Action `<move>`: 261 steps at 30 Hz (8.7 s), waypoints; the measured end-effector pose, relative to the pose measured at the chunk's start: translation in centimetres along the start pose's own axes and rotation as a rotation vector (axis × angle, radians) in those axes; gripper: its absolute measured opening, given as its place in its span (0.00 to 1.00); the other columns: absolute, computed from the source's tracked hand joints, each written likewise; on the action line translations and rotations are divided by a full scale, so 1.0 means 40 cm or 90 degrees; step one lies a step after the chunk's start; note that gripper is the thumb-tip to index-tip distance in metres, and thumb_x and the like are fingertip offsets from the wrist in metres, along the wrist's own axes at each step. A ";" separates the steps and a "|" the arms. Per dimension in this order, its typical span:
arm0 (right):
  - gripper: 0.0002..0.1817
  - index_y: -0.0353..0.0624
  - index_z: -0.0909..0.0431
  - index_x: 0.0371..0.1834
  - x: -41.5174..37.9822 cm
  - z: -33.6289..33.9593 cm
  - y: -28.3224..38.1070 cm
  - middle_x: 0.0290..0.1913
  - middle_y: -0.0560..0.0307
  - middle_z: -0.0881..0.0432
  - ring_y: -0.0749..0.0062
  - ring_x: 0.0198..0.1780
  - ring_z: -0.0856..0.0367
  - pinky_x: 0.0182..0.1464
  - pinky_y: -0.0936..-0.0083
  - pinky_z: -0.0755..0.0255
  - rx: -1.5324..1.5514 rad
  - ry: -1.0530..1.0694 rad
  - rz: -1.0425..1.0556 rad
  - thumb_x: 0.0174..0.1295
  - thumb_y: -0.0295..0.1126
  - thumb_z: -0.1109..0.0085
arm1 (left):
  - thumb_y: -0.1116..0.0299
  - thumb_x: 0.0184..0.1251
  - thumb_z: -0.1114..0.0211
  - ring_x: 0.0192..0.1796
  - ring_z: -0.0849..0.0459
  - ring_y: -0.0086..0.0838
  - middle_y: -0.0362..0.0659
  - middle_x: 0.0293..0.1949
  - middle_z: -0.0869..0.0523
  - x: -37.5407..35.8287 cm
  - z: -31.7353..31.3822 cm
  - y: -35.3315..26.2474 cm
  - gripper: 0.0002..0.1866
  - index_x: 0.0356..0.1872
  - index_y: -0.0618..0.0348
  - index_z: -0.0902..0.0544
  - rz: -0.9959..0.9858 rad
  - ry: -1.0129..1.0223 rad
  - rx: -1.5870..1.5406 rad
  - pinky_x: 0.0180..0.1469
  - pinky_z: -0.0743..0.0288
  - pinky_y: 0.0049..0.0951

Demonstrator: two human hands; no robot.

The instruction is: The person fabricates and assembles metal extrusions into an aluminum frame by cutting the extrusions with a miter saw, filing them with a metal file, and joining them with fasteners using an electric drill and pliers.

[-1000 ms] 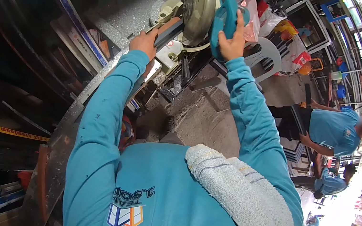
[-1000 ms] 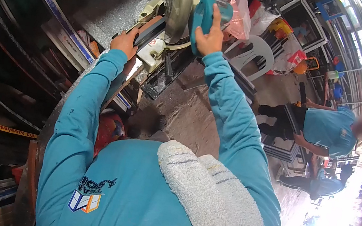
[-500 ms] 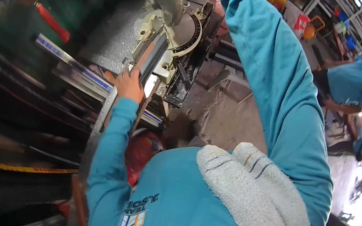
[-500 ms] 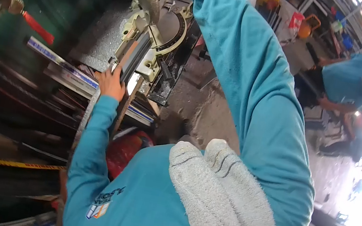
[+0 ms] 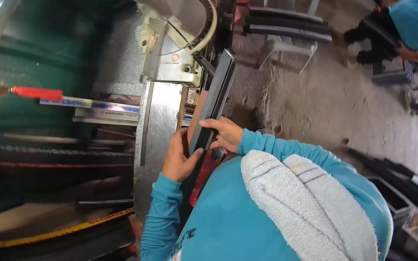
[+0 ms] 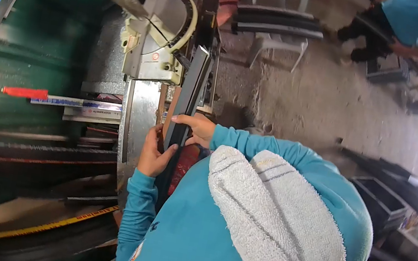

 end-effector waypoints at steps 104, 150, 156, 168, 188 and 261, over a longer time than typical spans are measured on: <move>0.36 0.45 0.22 0.54 -4.841 3.591 0.966 0.38 0.46 0.15 0.51 0.42 0.14 0.46 0.62 0.22 0.023 -1.830 0.304 0.44 0.56 0.27 | 0.61 0.64 0.29 0.29 0.25 0.16 0.35 0.30 0.18 0.482 -5.799 -3.090 0.16 0.45 0.62 0.18 -0.393 1.261 0.013 0.30 0.30 0.20; 0.27 0.47 0.17 0.39 -6.045 6.345 3.618 0.37 0.51 0.15 0.52 0.43 0.15 0.45 0.59 0.23 -0.919 -0.513 0.320 0.37 0.50 0.28 | 0.66 0.42 0.27 0.50 0.21 0.44 0.44 0.46 0.16 2.397 -7.869 -4.754 0.29 0.52 0.56 0.19 -0.749 0.378 0.470 0.56 0.34 0.44; 0.29 0.48 0.22 0.47 -6.035 6.618 3.996 0.43 0.50 0.18 0.49 0.44 0.16 0.47 0.57 0.22 -1.056 -0.546 0.268 0.40 0.46 0.28 | 0.63 0.43 0.26 0.48 0.20 0.46 0.47 0.44 0.16 2.873 -7.948 -4.787 0.29 0.51 0.57 0.18 -0.670 0.268 0.499 0.56 0.33 0.46; 0.38 0.53 0.27 0.63 -6.432 7.308 4.453 0.48 0.43 0.16 0.46 0.50 0.18 0.53 0.57 0.24 -0.503 -1.112 0.361 0.43 0.42 0.29 | 0.69 0.57 0.25 0.54 0.19 0.40 0.53 0.52 0.20 3.823 -8.940 -5.390 0.24 0.52 0.67 0.22 -0.624 0.480 0.025 0.59 0.25 0.37; 0.41 0.55 0.36 0.70 -6.780 7.967 4.830 0.56 0.43 0.25 0.45 0.51 0.19 0.55 0.56 0.25 -0.400 -1.112 0.053 0.50 0.40 0.32 | 0.69 0.50 0.30 0.51 0.20 0.51 0.53 0.48 0.20 4.362 -9.896 -5.660 0.23 0.49 0.59 0.24 -0.669 0.562 0.340 0.54 0.26 0.46; 0.48 0.35 0.40 0.73 -6.812 7.758 5.177 0.53 0.37 0.19 0.52 0.52 0.17 0.60 0.64 0.27 -0.180 -0.800 0.269 0.41 0.34 0.39 | 0.64 0.56 0.27 0.39 0.16 0.28 0.45 0.38 0.13 4.091 -9.848 -5.449 0.19 0.46 0.61 0.21 -0.206 0.670 0.073 0.46 0.22 0.29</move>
Point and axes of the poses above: each hand's wrist, its own x-axis towards the middle knuckle, its own z-axis out of the back of the hand, y = z × x, the point moved 2 cm from there along x, towards the middle knuckle
